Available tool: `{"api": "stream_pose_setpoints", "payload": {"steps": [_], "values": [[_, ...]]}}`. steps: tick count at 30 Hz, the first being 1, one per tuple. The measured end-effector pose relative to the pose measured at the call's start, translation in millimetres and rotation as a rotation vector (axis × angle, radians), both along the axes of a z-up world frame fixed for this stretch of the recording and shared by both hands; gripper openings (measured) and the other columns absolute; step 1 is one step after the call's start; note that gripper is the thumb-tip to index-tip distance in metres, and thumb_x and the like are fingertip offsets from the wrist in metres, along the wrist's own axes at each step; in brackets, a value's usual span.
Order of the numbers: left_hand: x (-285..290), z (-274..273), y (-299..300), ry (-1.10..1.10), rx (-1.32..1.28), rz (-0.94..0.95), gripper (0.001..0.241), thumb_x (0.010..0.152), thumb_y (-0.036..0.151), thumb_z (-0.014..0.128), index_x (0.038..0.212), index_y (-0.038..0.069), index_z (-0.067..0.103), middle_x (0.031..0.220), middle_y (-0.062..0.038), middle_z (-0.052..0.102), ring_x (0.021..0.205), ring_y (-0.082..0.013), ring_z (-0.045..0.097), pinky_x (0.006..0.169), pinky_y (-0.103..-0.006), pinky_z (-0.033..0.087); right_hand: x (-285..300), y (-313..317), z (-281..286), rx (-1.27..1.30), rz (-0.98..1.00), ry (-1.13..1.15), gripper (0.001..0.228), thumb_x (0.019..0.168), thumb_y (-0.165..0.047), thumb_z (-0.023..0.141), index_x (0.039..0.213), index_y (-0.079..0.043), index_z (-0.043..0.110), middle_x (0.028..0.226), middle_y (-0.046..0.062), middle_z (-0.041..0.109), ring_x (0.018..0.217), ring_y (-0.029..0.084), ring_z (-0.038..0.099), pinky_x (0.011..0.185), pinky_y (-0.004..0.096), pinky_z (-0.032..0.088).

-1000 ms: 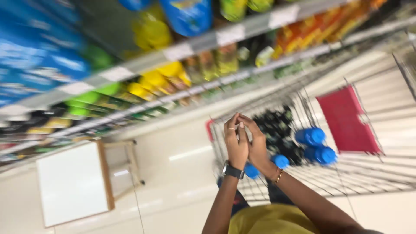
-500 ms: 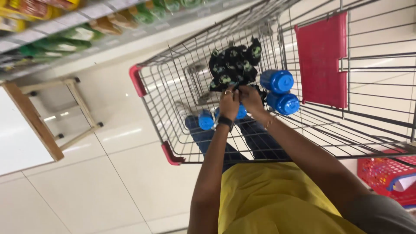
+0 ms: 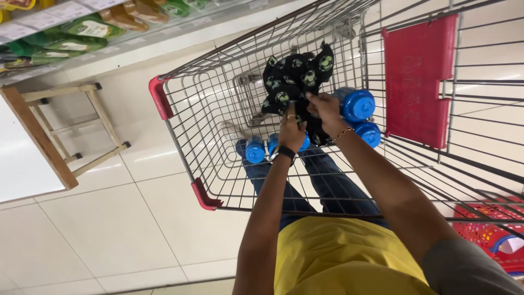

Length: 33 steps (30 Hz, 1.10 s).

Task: Selecting and organizing bottles of oil in a shopping cart.

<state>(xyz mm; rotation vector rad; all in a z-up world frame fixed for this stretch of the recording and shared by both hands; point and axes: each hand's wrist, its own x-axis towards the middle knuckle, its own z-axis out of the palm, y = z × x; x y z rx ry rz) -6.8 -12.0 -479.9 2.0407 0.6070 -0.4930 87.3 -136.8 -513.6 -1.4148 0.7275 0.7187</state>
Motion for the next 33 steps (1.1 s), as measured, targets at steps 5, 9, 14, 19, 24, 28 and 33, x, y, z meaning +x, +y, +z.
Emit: {"api": "stream_pose_setpoints", "payload": {"steps": [5, 9, 14, 19, 24, 28, 33], "values": [[44.9, 108.2, 5.4, -0.613, 0.286, 0.066, 0.083, 0.063, 0.012, 0.083, 0.136, -0.011, 0.052, 0.14, -0.039, 0.048, 0.131, -0.0602, 0.044, 0.104, -0.065, 0.034, 26.0, -3.6, 84.3, 0.121, 0.228, -0.224, 0.019, 0.092, -0.018, 0.076, 0.095, -0.003, 0.064, 0.085, 0.004, 0.069, 0.082, 0.016, 0.067, 0.077, 0.033, 0.056], [35.6, 42.1, 4.1, -0.542, 0.454, 0.018, 0.035, 0.085, 0.013, 0.078, 0.117, 0.006, 0.063, 0.126, -0.021, 0.068, 0.119, -0.0388, 0.065, 0.116, -0.0612, 0.037, 38.2, -11.4, 141.5, 0.329, 0.228, -0.323, 0.026, 0.092, -0.02, 0.07, 0.112, -0.005, 0.067, 0.103, 0.001, 0.07, 0.099, 0.012, 0.064, 0.088, 0.031, 0.052], [41.9, 116.8, -14.6, -0.38, 0.036, 0.09, 0.029, 0.099, 0.015, 0.068, 0.127, 0.009, 0.068, 0.105, -0.022, 0.074, 0.093, -0.0365, 0.073, 0.077, -0.046, 0.056, 39.8, -17.0, 211.0, 0.454, 0.138, -0.27, 0.032, 0.097, -0.03, 0.066, 0.121, -0.011, 0.055, 0.114, -0.001, 0.066, 0.108, 0.012, 0.061, 0.092, 0.034, 0.049], [31.0, 108.4, -40.1, -0.688, -0.299, -0.062, 0.019, 0.1, 0.014, 0.069, 0.116, 0.004, 0.068, 0.112, -0.021, 0.073, 0.095, -0.0334, 0.075, 0.076, -0.0419, 0.06, 24.5, -49.0, 184.2, 0.32, 0.362, -0.15, 0.043, 0.096, -0.036, 0.066, 0.131, -0.014, 0.058, 0.109, -0.001, 0.066, 0.102, 0.012, 0.06, 0.086, 0.031, 0.05], [28.1, 110.5, -48.3, -0.392, -0.644, -0.048, 0.032, 0.102, 0.021, 0.067, 0.129, 0.005, 0.068, 0.113, -0.012, 0.077, 0.104, -0.0237, 0.076, 0.088, -0.0331, 0.061, 31.3, -95.7, 175.0, -0.458, 0.785, -0.343, 0.035, 0.104, -0.037, 0.066, 0.118, -0.005, 0.068, 0.097, 0.013, 0.071, 0.09, 0.026, 0.066, 0.078, 0.036, 0.055], [37.3, 99.4, -48.4, -0.392, -0.356, 0.062, 0.032, 0.098, 0.021, 0.067, 0.127, 0.007, 0.067, 0.111, -0.012, 0.076, 0.105, -0.0242, 0.075, 0.083, -0.0328, 0.063, 28.6, -99.7, 217.9, -0.969, 0.89, -0.639, 0.027, 0.109, -0.029, 0.064, 0.115, -0.003, 0.064, 0.104, 0.019, 0.069, 0.097, 0.037, 0.068, 0.081, 0.043, 0.054], [35.6, 65.7, -64.7, -0.345, -0.228, -0.022, 0.035, 0.094, 0.022, 0.07, 0.127, 0.009, 0.068, 0.108, -0.013, 0.077, 0.101, -0.0253, 0.076, 0.086, -0.036, 0.061, 14.5, -92.3, 171.3, -1.201, 1.182, -0.937, 0.042, 0.088, -0.029, 0.071, 0.124, -0.011, 0.06, 0.128, 0.017, 0.059, 0.119, 0.037, 0.058, 0.091, 0.053, 0.054]]}}
